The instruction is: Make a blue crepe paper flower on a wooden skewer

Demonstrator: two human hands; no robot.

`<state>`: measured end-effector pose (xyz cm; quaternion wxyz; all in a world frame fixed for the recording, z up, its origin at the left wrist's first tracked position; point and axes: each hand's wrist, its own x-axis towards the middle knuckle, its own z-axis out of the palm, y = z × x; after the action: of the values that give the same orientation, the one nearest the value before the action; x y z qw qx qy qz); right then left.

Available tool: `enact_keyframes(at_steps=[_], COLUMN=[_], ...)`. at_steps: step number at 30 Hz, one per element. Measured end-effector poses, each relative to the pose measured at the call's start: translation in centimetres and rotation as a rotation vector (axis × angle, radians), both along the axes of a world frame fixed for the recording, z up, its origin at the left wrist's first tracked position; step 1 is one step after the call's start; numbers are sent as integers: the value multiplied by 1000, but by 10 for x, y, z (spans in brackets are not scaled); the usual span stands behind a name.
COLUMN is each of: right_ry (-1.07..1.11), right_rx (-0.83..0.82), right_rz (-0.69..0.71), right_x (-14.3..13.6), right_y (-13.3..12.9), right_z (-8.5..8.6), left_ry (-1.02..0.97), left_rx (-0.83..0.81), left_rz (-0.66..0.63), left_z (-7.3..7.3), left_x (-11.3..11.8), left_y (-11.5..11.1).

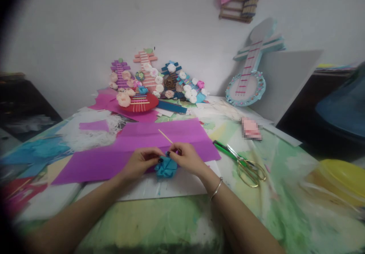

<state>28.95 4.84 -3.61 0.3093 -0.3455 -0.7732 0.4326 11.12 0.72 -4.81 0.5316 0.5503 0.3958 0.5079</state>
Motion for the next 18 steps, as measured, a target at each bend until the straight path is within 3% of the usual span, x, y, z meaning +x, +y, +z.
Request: enact_keyframes(at_steps=[5,9,13,18], right_ry=[-11,28,77,53], right_rx=[-58,-134,-216,-185], right_rz=[119,162,125,33], right_x=[3,2,0,-3], right_y=[0,2,4,3], right_z=[3,-2,-7,-7], left_ry=[21,-36,-79,-59], left_rx=[0,11,78,68], left_rz=[47,8,-64,-84], left_z=[-1,-2,-1,-1], left_x=[0,0,-1,-2], left_y=[-1,-1,-2,-3])
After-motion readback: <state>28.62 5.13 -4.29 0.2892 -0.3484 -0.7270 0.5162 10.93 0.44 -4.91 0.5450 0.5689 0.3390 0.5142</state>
